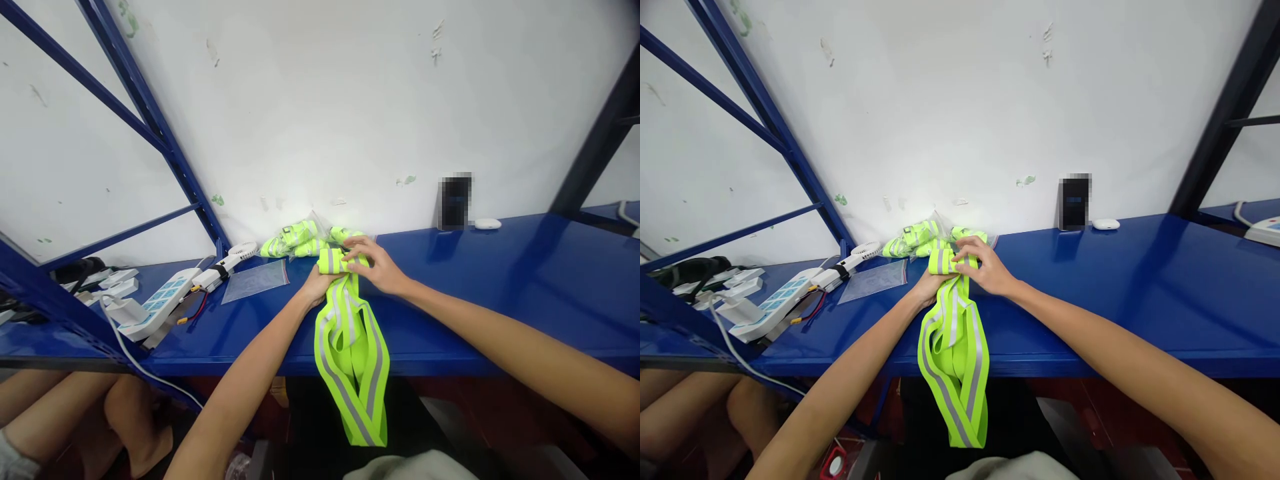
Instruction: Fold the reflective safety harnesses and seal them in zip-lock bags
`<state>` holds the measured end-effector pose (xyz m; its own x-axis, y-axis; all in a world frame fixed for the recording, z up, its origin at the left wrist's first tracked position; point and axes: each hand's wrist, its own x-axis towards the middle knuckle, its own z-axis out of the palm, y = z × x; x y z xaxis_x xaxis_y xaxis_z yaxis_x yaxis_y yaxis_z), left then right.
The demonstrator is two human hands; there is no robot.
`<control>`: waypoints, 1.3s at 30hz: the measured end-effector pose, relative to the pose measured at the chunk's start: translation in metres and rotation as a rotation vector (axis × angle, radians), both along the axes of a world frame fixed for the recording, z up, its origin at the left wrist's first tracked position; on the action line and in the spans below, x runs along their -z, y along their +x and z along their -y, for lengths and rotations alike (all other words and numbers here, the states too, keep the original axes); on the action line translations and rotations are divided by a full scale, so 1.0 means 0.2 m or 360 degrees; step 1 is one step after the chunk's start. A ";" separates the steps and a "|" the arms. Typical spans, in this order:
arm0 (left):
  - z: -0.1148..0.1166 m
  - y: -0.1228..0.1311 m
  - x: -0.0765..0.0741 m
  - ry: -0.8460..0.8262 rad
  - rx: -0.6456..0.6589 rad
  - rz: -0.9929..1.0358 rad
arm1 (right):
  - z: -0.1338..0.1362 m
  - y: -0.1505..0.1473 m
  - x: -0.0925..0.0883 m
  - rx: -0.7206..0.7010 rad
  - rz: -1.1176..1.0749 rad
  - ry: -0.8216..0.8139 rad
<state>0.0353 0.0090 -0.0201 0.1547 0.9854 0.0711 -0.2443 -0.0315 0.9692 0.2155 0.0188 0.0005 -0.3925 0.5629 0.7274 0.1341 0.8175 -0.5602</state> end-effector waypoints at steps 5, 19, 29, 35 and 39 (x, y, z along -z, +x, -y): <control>-0.01 -0.05 0.00 0.0306 0.0002 -0.0218 | -0.07 -0.01 0.02 -0.0303 -0.0130 -0.0875; 0.00 -0.08 -0.02 0.0438 0.0062 -0.0418 | -0.05 -0.01 0.00 -0.0435 -0.0065 -0.0852; 0.00 -0.07 -0.01 0.0259 0.0042 -0.0395 | -0.05 -0.02 -0.01 -0.0382 -0.0210 -0.0879; 0.00 -0.03 -0.02 0.0008 0.0061 -0.0043 | -0.07 -0.04 0.00 -0.0264 -0.0401 -0.0867; 0.02 -0.02 -0.07 -0.0061 0.0283 -0.0002 | -0.08 -0.02 0.00 -0.0093 -0.0525 -0.0952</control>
<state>0.0303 0.0043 -0.0066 0.3266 0.9446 0.0335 -0.2415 0.0491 0.9691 0.2115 0.0351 0.0013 -0.2461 0.8897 0.3844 -0.1559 0.3551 -0.9217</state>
